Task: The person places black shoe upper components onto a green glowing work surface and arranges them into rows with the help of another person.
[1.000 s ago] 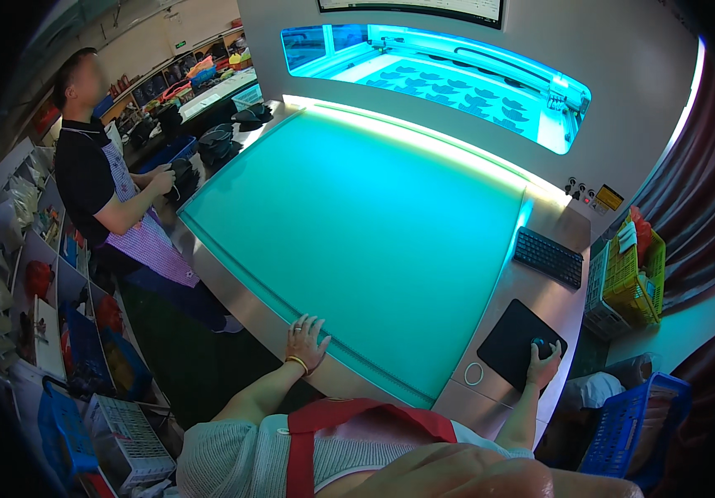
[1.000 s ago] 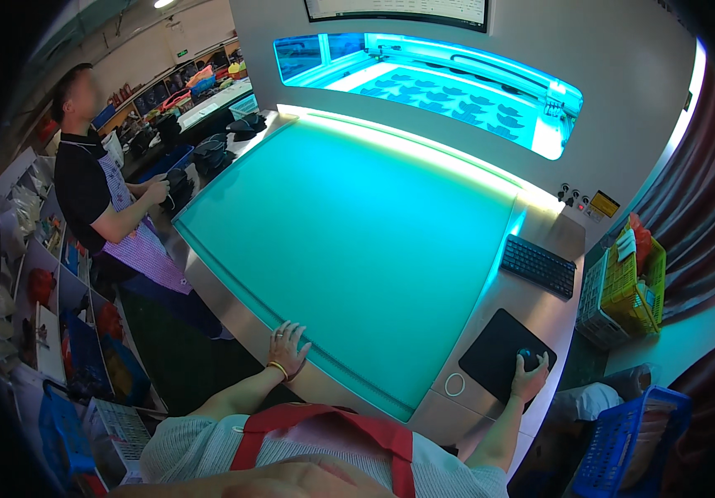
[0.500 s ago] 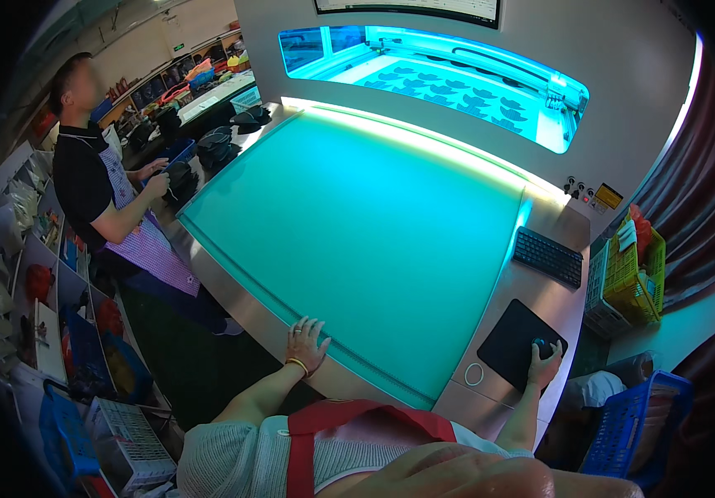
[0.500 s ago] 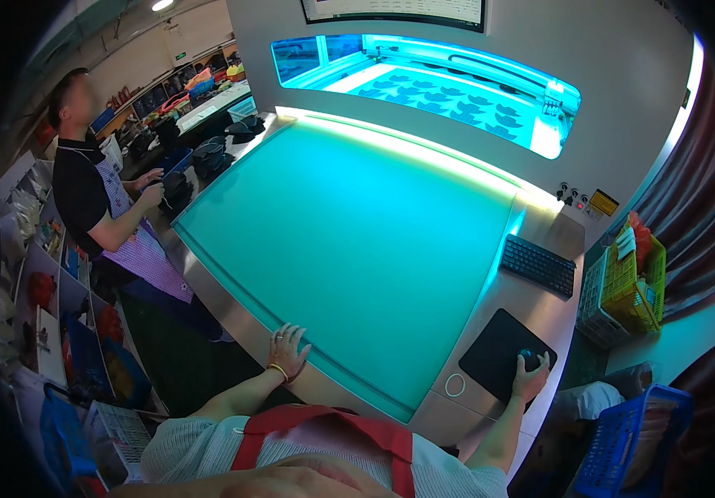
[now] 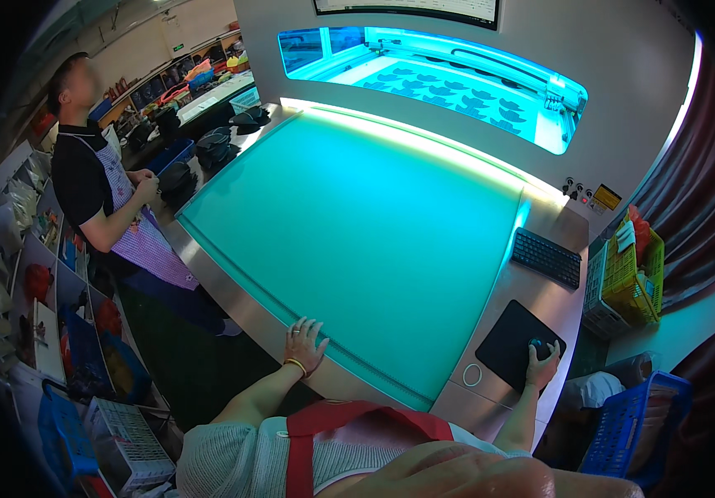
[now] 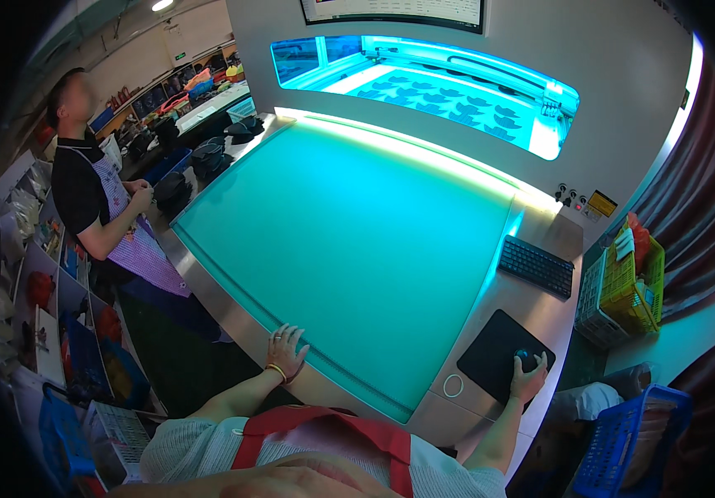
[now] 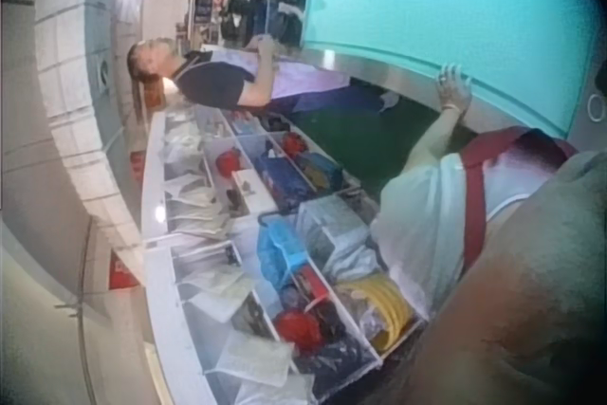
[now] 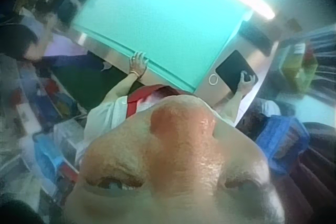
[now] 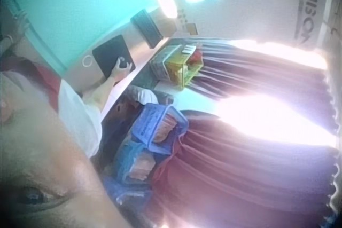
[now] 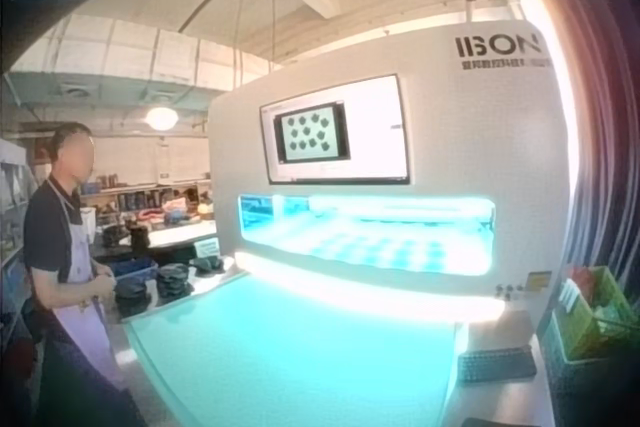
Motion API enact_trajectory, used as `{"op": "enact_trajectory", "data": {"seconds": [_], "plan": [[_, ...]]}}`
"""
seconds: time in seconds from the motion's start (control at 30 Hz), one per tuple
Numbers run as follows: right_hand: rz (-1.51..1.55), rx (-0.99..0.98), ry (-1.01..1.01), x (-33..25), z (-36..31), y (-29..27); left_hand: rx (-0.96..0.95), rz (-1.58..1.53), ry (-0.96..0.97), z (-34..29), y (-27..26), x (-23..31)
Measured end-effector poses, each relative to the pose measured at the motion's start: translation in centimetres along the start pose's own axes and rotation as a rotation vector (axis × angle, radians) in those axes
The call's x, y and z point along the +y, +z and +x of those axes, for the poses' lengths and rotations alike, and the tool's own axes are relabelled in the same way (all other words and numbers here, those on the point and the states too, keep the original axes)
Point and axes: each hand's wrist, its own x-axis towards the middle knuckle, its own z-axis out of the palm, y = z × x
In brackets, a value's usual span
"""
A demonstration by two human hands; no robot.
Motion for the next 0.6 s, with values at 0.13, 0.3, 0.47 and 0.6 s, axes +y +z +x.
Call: {"op": "enact_trajectory", "data": {"seconds": [0.13, 0.3, 0.47, 0.6], "plan": [[0.019, 0.002, -0.013, 0.0, 0.0, -0.1, -0.008, -0.001, -0.004, -0.2, 0.2, -0.1], [0.0, -0.017, -0.013, -0.6, 0.3, -0.3, -0.008, 0.01, -0.011, 0.2, -0.1, 0.1], [-0.003, -0.019, -0.005, -0.6, 0.3, -0.4, -0.017, 0.007, -0.008, 0.3, 0.2, -0.1], [0.004, -0.027, 0.011, -0.8, 0.4, -0.3, -0.012, 0.02, -0.01, 0.2, 0.3, -0.2]]}}
